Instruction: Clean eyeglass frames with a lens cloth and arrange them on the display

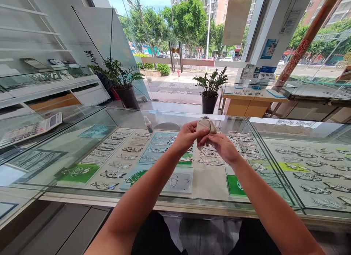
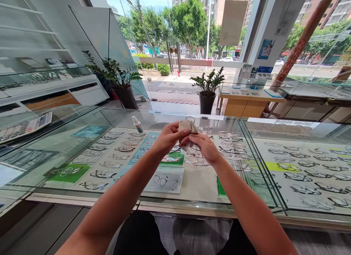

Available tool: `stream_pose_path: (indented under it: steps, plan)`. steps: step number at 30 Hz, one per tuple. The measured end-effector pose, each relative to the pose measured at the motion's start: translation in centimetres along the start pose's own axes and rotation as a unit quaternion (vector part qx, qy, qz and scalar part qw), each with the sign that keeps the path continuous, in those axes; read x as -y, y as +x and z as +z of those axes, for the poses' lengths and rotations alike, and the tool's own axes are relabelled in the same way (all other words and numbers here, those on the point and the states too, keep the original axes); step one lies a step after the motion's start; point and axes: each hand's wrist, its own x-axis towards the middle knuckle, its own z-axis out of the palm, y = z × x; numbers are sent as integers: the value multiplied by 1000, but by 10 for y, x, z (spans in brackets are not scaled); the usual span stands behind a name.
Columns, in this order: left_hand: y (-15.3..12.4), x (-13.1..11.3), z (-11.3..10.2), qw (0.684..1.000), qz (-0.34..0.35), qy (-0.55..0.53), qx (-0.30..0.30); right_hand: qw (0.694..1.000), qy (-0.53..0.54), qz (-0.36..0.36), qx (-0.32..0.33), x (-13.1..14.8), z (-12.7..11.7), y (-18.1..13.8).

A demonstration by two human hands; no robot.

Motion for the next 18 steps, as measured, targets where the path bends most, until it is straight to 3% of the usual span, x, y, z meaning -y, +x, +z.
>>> stream_pose_path:
  steps: [9, 18]
  plan:
    - [-3, 2, 10, 991, 18, 55, -123, 999, -28, 30, 30, 1, 2, -2]
    - [7, 5, -13, 998, 32, 23, -54, 997, -42, 16, -65, -2, -9, 0]
